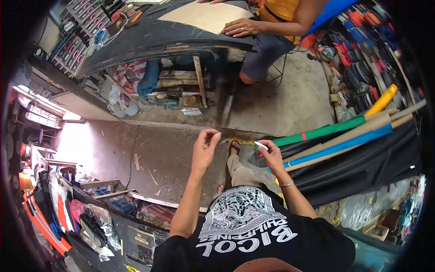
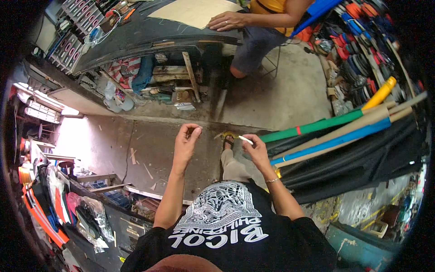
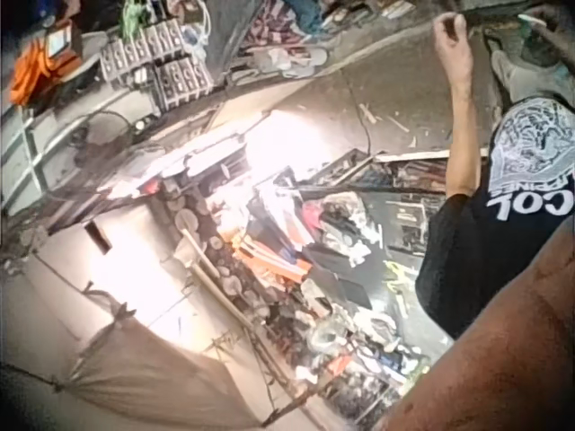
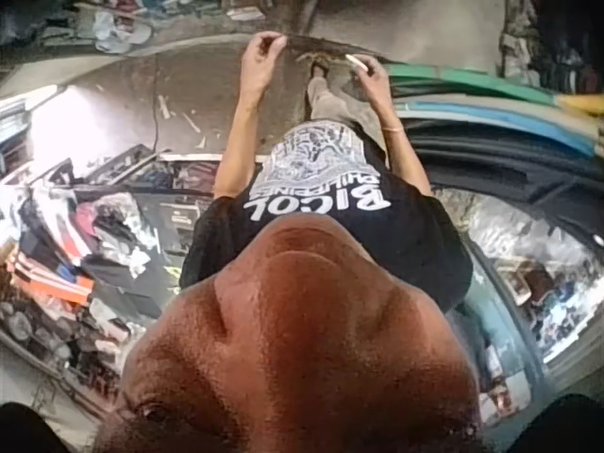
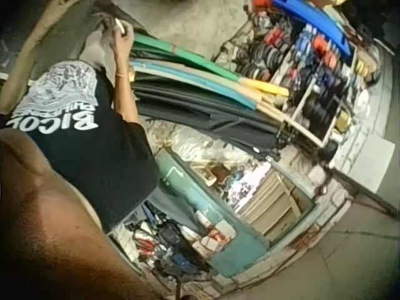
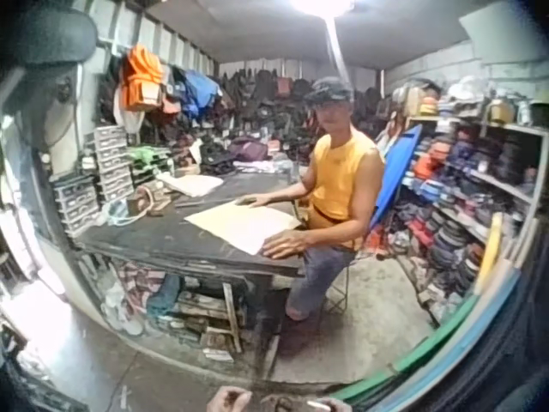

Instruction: The person marks a cardboard template with a chalk piece alongside another person, holds and opens a canvas tote bag, and then punches holes into the template using a punch tool and a wooden block.

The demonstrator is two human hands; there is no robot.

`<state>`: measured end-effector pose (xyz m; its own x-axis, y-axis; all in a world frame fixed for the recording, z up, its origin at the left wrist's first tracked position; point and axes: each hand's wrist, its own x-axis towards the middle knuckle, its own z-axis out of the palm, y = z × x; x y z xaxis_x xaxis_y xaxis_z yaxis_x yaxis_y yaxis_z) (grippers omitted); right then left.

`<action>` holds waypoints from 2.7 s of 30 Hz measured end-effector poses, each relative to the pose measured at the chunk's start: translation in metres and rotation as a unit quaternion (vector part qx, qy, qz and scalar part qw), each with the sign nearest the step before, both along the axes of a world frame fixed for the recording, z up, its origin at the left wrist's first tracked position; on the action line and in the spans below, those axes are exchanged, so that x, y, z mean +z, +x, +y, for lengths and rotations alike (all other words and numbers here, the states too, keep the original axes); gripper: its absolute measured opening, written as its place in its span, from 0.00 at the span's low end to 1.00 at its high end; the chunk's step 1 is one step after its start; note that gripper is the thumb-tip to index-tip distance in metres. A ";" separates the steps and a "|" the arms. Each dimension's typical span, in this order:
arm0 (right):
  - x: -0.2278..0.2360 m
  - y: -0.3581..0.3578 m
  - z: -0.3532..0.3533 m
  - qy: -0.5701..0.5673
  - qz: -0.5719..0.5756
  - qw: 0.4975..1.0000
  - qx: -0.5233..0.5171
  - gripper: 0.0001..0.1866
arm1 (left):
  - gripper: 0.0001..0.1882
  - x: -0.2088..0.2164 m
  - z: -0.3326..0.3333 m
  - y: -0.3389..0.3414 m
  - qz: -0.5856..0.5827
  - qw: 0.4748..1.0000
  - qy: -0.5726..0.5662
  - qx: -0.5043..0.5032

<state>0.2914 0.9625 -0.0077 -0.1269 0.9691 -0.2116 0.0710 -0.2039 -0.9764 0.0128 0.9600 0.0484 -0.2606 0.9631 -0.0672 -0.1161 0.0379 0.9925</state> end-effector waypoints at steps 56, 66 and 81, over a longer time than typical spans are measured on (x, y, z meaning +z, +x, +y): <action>0.233 -0.164 0.616 0.234 -0.309 0.912 0.135 0.12 | 0.30 0.098 0.557 -0.258 0.640 0.703 0.254 -0.175; 0.241 -0.163 0.616 0.221 -0.347 0.901 0.136 0.14 | 0.29 0.101 0.559 -0.257 0.644 0.708 0.243 -0.160; 0.249 -0.255 0.466 0.197 -0.316 0.843 0.388 0.09 | 0.29 0.092 0.560 -0.259 0.647 0.704 0.252 -0.151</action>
<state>0.0361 1.4280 0.2413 -0.7376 0.6572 -0.1552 0.5653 0.4753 -0.6741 -0.2459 1.5195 0.1408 0.4322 0.8043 0.4079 0.8346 -0.5280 0.1568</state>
